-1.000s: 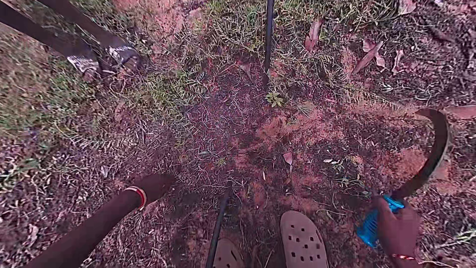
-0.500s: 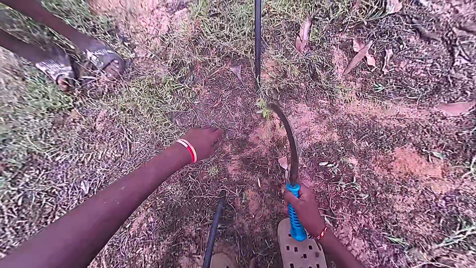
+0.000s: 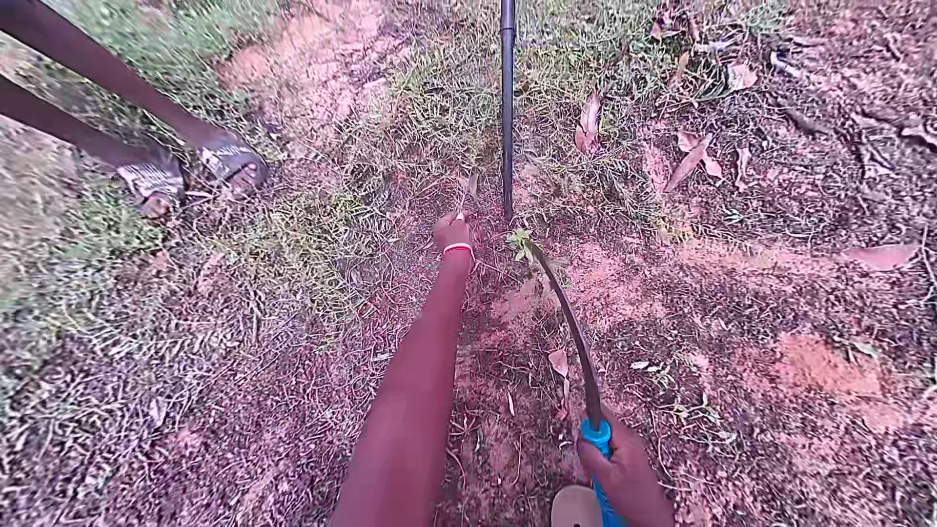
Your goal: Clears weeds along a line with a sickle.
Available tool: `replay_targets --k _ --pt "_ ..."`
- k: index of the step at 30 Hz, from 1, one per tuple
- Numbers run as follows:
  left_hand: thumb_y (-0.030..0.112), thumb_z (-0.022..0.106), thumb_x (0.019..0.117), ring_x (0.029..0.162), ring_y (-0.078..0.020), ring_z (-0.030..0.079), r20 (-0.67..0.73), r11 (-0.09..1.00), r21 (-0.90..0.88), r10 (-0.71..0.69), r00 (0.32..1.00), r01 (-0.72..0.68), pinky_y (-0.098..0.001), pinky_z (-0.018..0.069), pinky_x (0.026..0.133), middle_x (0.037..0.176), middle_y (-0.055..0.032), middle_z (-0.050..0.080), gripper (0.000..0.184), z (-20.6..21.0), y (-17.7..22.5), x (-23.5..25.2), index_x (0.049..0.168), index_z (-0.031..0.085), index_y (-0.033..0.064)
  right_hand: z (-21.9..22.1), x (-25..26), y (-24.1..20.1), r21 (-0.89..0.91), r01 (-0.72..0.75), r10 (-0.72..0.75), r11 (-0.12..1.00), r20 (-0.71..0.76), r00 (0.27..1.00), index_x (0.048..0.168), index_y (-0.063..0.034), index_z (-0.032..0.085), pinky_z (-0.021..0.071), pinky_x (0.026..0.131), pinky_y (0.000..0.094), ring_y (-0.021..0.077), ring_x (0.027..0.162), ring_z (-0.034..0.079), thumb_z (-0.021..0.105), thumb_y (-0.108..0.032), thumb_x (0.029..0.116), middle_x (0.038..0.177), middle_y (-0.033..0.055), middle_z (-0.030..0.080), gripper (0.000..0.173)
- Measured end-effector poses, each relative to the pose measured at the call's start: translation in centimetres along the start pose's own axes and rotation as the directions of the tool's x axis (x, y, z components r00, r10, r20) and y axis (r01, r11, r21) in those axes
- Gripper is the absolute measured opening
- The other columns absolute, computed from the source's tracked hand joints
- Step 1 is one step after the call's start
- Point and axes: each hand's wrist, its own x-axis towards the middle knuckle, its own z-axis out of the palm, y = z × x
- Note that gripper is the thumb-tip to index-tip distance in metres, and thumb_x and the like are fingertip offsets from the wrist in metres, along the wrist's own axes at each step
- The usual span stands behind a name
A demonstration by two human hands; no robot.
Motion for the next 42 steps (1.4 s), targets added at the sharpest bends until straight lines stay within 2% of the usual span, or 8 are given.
replay_targets --k 4,10,14,20,25,32,36,42 --pt "0.012 0.053 0.1061 0.107 -0.0336 0.065 0.087 0.966 0.208 0.136 0.987 -0.151 -0.0527 0.048 0.099 0.115 -0.0224 0.07 0.027 -5.3 0.2 -0.4 0.122 0.07 -0.0013 0.1 11.6 -7.9 -0.029 0.131 -0.128 0.991 0.086 0.988 0.115 -0.0027 0.059 0.0543 0.056 0.0293 0.0097 0.055 0.06 0.058 -0.019 0.0908 0.069 -0.0006 0.06 0.029" --pt "0.013 0.054 0.105 0.117 -0.0366 0.064 0.108 0.872 0.406 0.251 0.962 -0.273 -0.0571 0.046 0.103 0.121 -0.0223 0.07 0.027 -8.2 5.7 -2.5 0.122 0.072 0.0014 3.8 26.9 -15.7 -0.316 -0.028 0.046 0.948 0.049 0.998 0.125 0.0052 0.056 0.0558 0.079 0.0557 0.0369 0.086 0.069 0.057 -0.03 0.1036 0.102 0.0253 0.067 0.041" --pt "0.012 0.055 0.1023 0.127 -0.0452 0.058 0.036 0.796 0.557 0.263 0.964 -0.238 -0.0675 0.041 0.105 0.129 -0.0259 0.066 0.03 -12.2 6.1 -1.7 0.125 0.071 0.0029 4.5 18.6 -9.5 -0.09 -0.138 0.145 0.986 0.076 0.987 0.126 0.0042 0.055 0.0548 0.071 0.0411 0.0232 0.073 0.063 0.058 -0.022 0.1039 0.092 0.0159 0.062 0.034" --pt "0.018 0.047 0.1081 0.126 -0.0417 0.059 -0.243 0.861 0.501 0.041 0.969 0.089 -0.0572 0.0412 0.109 0.131 -0.0293 0.063 0.037 -22.0 -8.2 -3.1 0.133 0.062 -0.0044 2.7 1.2 0.0 0.055 -0.185 0.183 0.981 0.038 0.982 0.121 0.0019 0.059 0.0543 0.059 0.0347 0.0145 0.058 0.061 0.061 -0.018 0.0909 0.074 0.0051 0.061 0.036" --pt "0.018 0.046 0.1084 0.134 -0.0432 0.053 -0.406 0.906 0.376 -0.028 0.913 0.195 -0.0569 0.0355 0.116 0.137 -0.0317 0.059 0.04 -24.5 -16.7 -7.5 0.136 0.059 -0.0083 -2.6 8.4 -6.0 0.264 0.052 0.018 0.963 -0.256 0.966 0.106 -0.0005 0.054 0.054 0.048 0.0273 0.0096 0.047 0.057 0.057 -0.01 0.0925 0.062 -0.0008 0.055 0.017" --pt "0.017 0.044 0.1102 0.088 -0.0282 0.064 -0.348 0.973 0.229 0.058 0.936 0.025 -0.0454 0.052 0.087 0.106 -0.0264 0.067 0.038 -19.0 -15.8 -11.3 0.131 0.059 -0.0109 -5.1 17.8 -6.9 0.658 -0.254 0.334 0.709 0.004 0.943 0.106 -0.01 0.046 0.049 0.044 0.0241 0.0093 0.046 0.051 0.051 -0.013 0.1039 0.064 0.0003 0.048 0.006" --pt "0.014 0.045 0.1094 0.077 -0.0196 0.062 -0.189 0.959 0.242 0.194 0.963 -0.145 -0.0376 0.0533 0.078 0.096 -0.0216 0.066 0.035 -14.7 -15.1 -13.4 0.13 0.059 -0.0117 -1.5 9.5 -1.7 0.571 -0.336 0.393 0.749 0.025 0.919 0.105 -0.0022 0.047 0.0525 0.045 0.0269 0.0113 0.045 0.053 0.051 -0.004 0.1033 0.06 0.0014 0.049 0.005" --pt "0.013 0.045 0.1076 0.092 -0.0422 0.07 0.079 0.844 0.416 0.338 0.938 -0.339 -0.0591 0.0538 0.089 0.103 -0.0309 0.07 0.037 -11.4 -14.3 -15.8 0.127 0.063 -0.012 -3.2 8.1 -1.6 0.192 -0.137 0.181 0.972 -0.233 0.956 0.134 0.003 0.048 0.0562 0.052 0.0311 0.014 0.052 0.061 0.058 -0.01 0.0947 0.073 0.0061 0.06 0.042"
